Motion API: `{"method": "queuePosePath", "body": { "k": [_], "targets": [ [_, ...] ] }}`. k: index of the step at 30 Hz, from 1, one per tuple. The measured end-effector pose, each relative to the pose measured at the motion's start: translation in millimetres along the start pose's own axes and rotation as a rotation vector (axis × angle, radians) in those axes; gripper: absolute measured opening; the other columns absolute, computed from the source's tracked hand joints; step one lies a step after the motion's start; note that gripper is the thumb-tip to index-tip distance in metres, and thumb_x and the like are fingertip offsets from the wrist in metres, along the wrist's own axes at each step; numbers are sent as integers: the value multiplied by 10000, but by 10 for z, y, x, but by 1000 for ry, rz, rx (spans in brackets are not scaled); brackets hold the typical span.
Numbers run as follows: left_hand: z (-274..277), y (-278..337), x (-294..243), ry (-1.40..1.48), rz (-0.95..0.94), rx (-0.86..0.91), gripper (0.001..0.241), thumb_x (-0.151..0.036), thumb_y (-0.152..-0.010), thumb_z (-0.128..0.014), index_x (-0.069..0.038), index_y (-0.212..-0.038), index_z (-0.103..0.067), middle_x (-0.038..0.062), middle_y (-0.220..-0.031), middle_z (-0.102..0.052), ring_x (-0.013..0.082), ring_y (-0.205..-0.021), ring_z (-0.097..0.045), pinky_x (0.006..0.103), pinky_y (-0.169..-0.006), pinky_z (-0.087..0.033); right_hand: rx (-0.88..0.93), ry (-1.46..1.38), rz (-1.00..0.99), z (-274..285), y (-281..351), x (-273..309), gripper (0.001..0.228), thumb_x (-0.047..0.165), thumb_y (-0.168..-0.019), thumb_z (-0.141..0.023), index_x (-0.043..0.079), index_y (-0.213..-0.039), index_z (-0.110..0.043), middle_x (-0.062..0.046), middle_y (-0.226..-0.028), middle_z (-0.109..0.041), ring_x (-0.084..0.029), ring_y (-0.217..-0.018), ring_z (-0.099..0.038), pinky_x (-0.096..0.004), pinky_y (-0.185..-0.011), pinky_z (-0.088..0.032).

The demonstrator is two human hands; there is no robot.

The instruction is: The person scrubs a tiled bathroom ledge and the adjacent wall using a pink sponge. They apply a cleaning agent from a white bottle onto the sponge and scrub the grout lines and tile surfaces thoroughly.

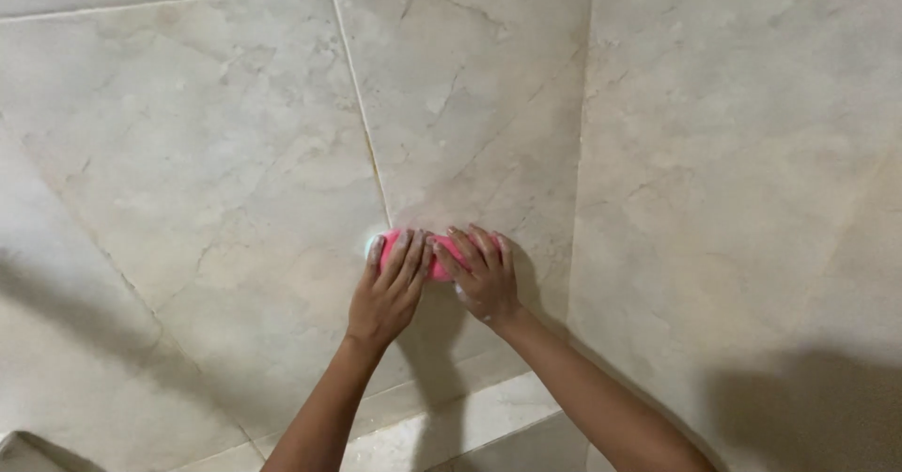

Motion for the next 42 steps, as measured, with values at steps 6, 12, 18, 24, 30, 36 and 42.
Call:
{"method": "queuePosePath", "body": {
  "k": [6, 12, 18, 24, 30, 36, 42],
  "targets": [
    [184, -25, 293, -98, 7, 43, 554, -199, -937, -531, -29, -1464, -544, 125, -1529, -520, 273, -1458, -441, 519, -1223, -309, 1, 1, 18, -21, -381, 165, 552, 123, -914, -642, 206, -1459, -607, -61, -1500, -548, -316, -1373, -503, -570, -1112, -382],
    [369, 289, 629, -114, 115, 17, 581, -199, -916, -546, -33, -1473, -539, 124, -1547, -503, 285, -1466, -429, 530, -1220, -303, -32, -42, 88, -128, -672, 586, 570, 114, -906, -650, 230, -1462, -599, -52, -1522, -535, -313, -1380, -490, -572, -1112, -375],
    [365, 864, 665, -90, 197, 18, 552, -185, -934, -527, -19, -1460, -536, 142, -1545, -501, 302, -1464, -428, 540, -1218, -301, 8, -83, 177, -199, -467, 980, 614, 105, -867, -646, 246, -1463, -600, -36, -1514, -529, -303, -1368, -493, -573, -1112, -377],
    [429, 609, 867, -108, 141, 24, 539, -165, -935, -509, -19, -1453, -541, 135, -1534, -514, 291, -1455, -439, 527, -1213, -309, 21, -66, 218, -217, -767, 863, 624, 114, -872, -659, 217, -1481, -574, -44, -1538, -522, -302, -1386, -482, -564, -1125, -369],
    [687, -54, 1322, -167, 150, -97, 517, -164, -980, -514, -22, -1476, -545, 129, -1533, -532, 286, -1456, -455, 518, -1225, -316, -14, 34, 217, -119, -1603, 636, 657, 92, -875, -651, 237, -1507, -542, -40, -1562, -501, -295, -1417, -464, -561, -1145, -360],
    [838, -333, 1513, -247, 168, -135, 515, -160, -982, -516, -25, -1478, -552, 137, -1533, -539, 297, -1459, -462, 527, -1229, -318, -53, 74, 208, -48, -1993, 580, 658, 50, -915, -626, 252, -1534, -539, -28, -1577, -489, -287, -1435, -457, -548, -1172, -354],
    [683, 3, 1284, -218, 197, -129, 502, -149, -981, -521, -22, -1465, -560, 133, -1522, -548, 302, -1457, -469, 526, -1234, -320, -57, 9, 197, -113, -1550, 684, 651, 69, -893, -638, 245, -1514, -547, -26, -1570, -492, -284, -1410, -475, -559, -1147, -370]
  ]
}}
Point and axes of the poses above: each hand's wrist, its own y-axis away from the middle knuckle, its own z-axis out of the back of the hand, x = y × z, the point moved 5 cm from there along -y, towards the middle knuckle
